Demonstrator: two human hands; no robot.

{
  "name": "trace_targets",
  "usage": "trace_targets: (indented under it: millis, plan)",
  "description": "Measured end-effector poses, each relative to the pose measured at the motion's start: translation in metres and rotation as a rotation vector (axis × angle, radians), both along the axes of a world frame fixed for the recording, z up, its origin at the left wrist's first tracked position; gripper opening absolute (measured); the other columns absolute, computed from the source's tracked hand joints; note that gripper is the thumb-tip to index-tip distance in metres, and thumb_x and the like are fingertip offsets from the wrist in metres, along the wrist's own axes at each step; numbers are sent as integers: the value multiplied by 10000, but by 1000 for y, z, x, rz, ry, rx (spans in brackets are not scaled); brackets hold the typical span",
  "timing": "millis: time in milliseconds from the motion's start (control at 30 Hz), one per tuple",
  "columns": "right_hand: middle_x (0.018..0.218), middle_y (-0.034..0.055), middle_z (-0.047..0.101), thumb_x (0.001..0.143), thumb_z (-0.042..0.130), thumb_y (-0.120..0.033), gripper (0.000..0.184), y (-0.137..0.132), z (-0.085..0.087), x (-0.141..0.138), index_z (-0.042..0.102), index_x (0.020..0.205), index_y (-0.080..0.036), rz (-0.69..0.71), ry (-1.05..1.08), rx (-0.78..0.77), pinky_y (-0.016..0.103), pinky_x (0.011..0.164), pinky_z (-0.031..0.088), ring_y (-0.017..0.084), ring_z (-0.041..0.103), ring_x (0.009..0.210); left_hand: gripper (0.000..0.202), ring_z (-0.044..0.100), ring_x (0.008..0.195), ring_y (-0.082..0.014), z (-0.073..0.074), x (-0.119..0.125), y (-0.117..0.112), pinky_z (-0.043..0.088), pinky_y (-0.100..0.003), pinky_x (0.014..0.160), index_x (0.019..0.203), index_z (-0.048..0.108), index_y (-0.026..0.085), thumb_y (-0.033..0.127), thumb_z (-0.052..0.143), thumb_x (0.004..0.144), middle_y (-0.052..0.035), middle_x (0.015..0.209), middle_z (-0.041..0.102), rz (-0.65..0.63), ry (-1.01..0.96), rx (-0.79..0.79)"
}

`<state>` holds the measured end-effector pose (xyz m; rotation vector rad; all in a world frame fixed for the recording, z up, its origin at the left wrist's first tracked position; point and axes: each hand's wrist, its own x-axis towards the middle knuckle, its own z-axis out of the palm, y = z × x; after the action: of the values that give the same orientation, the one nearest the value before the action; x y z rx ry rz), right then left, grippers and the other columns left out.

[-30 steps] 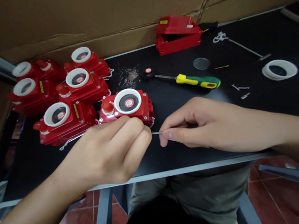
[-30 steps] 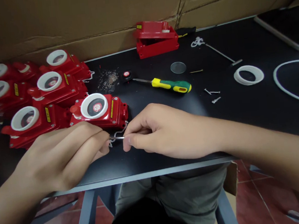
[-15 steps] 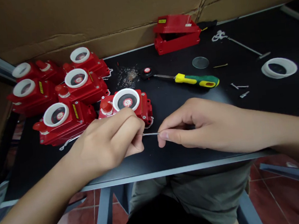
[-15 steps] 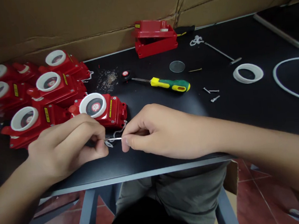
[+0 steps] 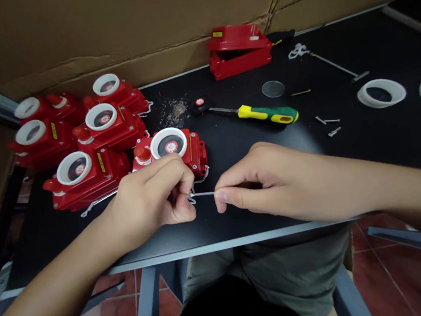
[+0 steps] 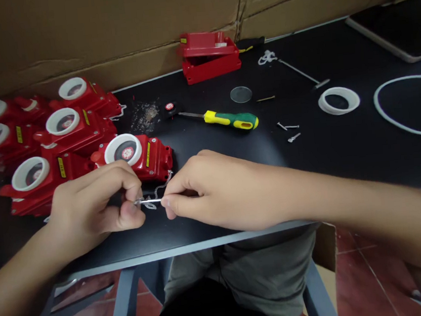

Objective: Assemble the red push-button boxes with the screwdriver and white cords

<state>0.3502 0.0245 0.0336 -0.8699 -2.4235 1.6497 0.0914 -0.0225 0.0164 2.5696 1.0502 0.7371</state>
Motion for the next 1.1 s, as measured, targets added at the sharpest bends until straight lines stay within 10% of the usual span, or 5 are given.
trace_targets:
  millis: [600,900,1100]
  plan:
    - [977,119,752,1110,600,-293,288,6,-42,3,800,992,-122,30,79,1045,416,807,476,251,637,847,328,713,645,-139,5,5,-7,580,-298,559,919,565,233,435,609,1173,-64,1023,698,-74,-466,-380]
    - [900,-3,685,1094,720,-189,29,-17,-46,-14,698,1091,-170,-174,540,789,248,675,479,110,593,774,265,664,832,-201,-7,14,-3,577,-346,746,922,565,229,352,603,1153,-51,926,649,-70,-390,-258]
    - [859,-16,692,1073,749,-154,75,-7,-40,-11,702,1020,-178,-216,612,612,227,675,516,83,606,726,116,648,645,-111,-13,14,-9,531,-234,551,1179,535,238,350,562,1197,-1,959,654,-124,-665,-678]
